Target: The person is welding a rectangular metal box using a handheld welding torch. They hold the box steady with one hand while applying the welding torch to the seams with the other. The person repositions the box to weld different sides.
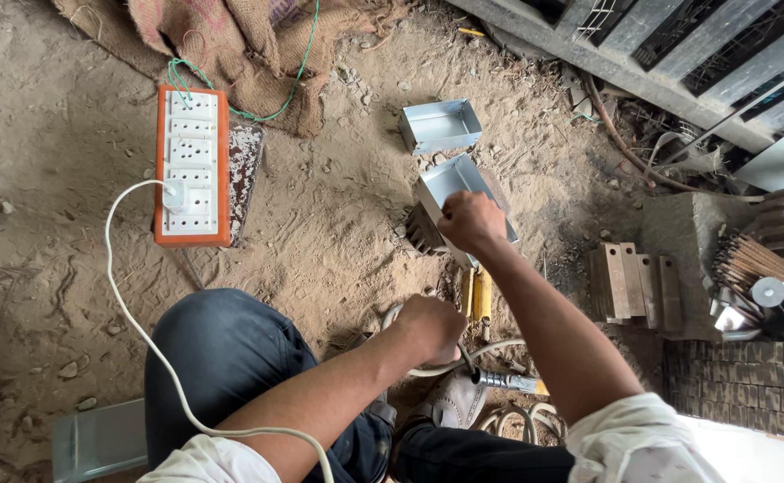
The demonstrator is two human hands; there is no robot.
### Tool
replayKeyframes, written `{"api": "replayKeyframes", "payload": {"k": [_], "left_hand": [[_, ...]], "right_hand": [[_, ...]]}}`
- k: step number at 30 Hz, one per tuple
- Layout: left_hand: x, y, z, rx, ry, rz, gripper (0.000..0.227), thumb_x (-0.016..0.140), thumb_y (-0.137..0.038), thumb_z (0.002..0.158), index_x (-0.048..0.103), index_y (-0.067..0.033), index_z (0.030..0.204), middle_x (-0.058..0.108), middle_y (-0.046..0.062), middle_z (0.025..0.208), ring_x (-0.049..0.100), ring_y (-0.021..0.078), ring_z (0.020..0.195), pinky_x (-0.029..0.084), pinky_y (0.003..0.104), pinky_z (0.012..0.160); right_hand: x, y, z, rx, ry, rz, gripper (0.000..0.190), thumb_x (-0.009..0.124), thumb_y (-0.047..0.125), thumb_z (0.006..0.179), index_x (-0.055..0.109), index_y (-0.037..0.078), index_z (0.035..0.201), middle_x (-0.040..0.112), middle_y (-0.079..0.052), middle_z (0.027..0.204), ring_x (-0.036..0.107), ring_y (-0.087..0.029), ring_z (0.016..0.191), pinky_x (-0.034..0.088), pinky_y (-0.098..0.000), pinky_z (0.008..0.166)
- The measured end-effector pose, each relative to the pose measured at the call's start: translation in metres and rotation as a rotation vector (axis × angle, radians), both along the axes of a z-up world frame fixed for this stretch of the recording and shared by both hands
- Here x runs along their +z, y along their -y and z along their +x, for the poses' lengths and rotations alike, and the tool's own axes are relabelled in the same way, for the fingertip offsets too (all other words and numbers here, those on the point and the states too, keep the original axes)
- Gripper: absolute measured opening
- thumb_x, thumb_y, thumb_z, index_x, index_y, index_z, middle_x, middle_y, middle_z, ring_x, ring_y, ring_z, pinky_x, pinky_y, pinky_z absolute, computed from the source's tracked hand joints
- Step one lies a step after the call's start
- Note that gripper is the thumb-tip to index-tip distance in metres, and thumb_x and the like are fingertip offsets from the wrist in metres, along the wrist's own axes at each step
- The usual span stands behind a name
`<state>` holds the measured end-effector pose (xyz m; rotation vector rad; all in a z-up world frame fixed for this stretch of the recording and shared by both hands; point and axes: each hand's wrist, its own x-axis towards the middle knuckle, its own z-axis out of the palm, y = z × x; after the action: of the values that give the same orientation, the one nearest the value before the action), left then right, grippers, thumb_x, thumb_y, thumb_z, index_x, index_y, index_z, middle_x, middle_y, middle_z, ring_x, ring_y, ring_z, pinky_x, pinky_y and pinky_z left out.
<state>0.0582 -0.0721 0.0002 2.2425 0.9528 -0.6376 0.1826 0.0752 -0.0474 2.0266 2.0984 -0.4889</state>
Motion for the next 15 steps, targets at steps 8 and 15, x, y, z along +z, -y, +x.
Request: {"api": "replayKeyframes", "payload": {"k": [8, 15], "left_hand": [[-0.004, 0.018, 0.003, -0.182, 0.049, -0.061, 0.043, 0.068, -0.043, 0.094, 0.066, -0.0063, 0.116, 0.068, 0.008, 0.089, 0.065, 0.0197, 0.074, 0.061, 0.04, 0.071], [-0.029, 0.023, 0.007, -0.1, 0.14, 0.039, 0.039, 0.075, -0.043, 0.087, 0.073, -0.0132, 0.111, 0.072, 0.005, 0.089, 0.068, 0.0168, 0.078, 0.061, 0.037, 0.071]], "right_hand": [[0.044, 0.004, 0.046, 0.155, -0.019, -0.096, 0.027, 0.073, 0.027, 0.092, 0.076, 0.017, 0.116, 0.077, -0.005, 0.113, 0.076, -0.019, 0.079, 0.061, -0.03, 0.062], [0.081, -0.067, 0.041, 0.065, 0.037, -0.026, 0.023, 0.073, 0.026, 0.095, 0.076, 0.023, 0.117, 0.077, -0.005, 0.11, 0.073, -0.023, 0.084, 0.06, -0.0354, 0.065]]}}
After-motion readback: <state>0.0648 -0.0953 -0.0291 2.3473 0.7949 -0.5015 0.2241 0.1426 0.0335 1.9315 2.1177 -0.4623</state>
